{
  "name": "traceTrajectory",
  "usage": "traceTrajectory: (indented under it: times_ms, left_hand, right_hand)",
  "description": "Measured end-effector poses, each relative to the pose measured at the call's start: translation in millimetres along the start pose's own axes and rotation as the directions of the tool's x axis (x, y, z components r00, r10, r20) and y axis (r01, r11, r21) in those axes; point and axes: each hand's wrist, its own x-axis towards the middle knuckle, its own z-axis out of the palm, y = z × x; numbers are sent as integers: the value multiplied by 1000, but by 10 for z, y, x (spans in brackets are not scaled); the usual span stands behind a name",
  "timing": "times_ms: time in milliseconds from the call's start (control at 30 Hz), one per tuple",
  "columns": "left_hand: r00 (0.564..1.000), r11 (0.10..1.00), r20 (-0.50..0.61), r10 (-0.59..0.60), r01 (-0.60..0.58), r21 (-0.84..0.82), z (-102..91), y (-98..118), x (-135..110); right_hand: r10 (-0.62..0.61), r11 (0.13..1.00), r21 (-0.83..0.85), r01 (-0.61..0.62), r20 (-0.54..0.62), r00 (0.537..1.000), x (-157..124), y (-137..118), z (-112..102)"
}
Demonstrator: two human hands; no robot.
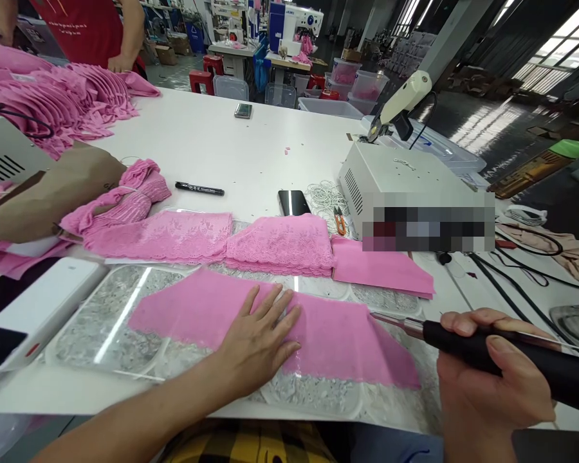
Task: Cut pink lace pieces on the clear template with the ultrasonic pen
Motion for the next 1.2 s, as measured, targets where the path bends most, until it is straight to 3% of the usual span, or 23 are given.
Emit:
traceTrajectory:
  times_ms: [367, 933, 1200]
  left_hand:
    - [998, 998, -4, -65, 65, -1, 39, 13, -41]
    - [997, 997, 8, -72, 72, -1, 16, 14, -39]
    - [997, 998, 22, -70, 70, -6, -16, 31, -51]
  right_hand:
    - [68, 996, 45, -73, 113, 991, -165, 124, 236]
    - [0, 1000, 0, 0, 210, 978, -177, 158, 266]
    - [51, 998, 31, -58, 205, 978, -255, 132, 389]
